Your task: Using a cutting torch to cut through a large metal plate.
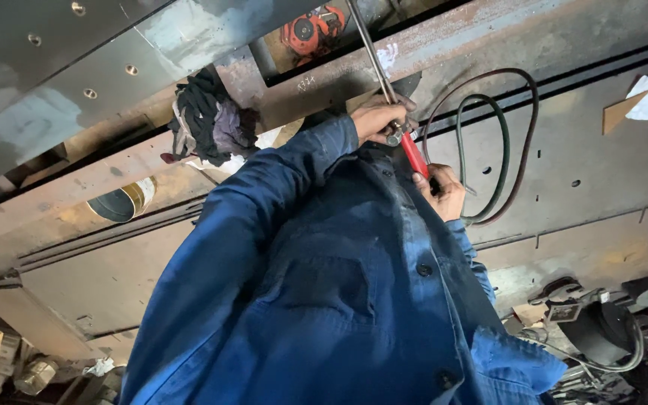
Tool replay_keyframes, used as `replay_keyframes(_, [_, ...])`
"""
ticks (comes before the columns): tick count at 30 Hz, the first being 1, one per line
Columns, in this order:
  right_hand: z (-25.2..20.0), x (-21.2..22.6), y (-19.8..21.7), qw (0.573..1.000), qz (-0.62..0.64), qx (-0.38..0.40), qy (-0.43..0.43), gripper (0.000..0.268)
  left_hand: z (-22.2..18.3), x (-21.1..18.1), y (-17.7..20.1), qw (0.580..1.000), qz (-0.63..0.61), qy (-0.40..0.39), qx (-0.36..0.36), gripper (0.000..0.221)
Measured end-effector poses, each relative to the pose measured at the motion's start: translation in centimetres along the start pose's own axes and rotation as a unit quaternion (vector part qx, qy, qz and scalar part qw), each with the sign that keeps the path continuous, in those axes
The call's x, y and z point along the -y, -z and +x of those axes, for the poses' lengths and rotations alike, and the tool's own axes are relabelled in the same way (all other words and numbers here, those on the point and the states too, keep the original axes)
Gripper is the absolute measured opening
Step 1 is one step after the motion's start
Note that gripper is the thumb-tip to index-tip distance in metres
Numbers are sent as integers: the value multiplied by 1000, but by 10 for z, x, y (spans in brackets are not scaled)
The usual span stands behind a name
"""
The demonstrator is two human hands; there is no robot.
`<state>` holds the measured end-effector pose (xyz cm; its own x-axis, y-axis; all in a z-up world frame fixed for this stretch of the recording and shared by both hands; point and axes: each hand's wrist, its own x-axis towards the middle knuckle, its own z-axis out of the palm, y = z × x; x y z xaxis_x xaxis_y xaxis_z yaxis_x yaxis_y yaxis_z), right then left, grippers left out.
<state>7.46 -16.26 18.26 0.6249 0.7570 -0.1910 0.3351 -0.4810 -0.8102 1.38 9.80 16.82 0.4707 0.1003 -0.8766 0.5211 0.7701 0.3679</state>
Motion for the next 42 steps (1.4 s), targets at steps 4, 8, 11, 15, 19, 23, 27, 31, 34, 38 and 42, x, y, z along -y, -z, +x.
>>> replay_keyframes(4, [-2,-2,2,1000,14,-7,-11,26,-1,-5,-9,1000,11,-6,8,32])
replay_keyframes(8, [1,2,6,1000,2,-19,-20,26,6,-6,-17,1000,5,-6,10,37])
replay_keyframes(11, [2,-4,5,1000,1,-24,-16,27,13,-5,-15,1000,17,-6,24,41])
replay_keyframes(15, [4,-3,5,1000,0,-29,-1,28,24,3,-14,1000,19,0,21,47])
replay_keyframes(19, [5,-8,2,999,1,-35,4,29,23,1,-12,999,28,-3,24,47])
replay_keyframes(23, [5,-12,1,1000,-1,-26,18,30,25,5,-9,999,39,-20,32,51])
replay_keyframes(27, [5,-19,-2,999,5,-25,31,31,6,-8,-9,998,48,-29,35,50])
replay_keyframes(31, [3,-19,-4,999,15,-22,24,33,11,-4,-5,998,39,-24,34,44])
replay_keyframes(34, [1,-18,-5,999,15,-19,27,32,12,-3,-4,999,36,-21,27,42])
replay_keyframes(38, [2,-17,-6,1000,15,-16,12,31,20,8,1,999,6,-34,37,46])
replay_keyframes(42, [3,-15,-6,999,31,-22,17,30,29,11,3,999,10,-19,46,47])
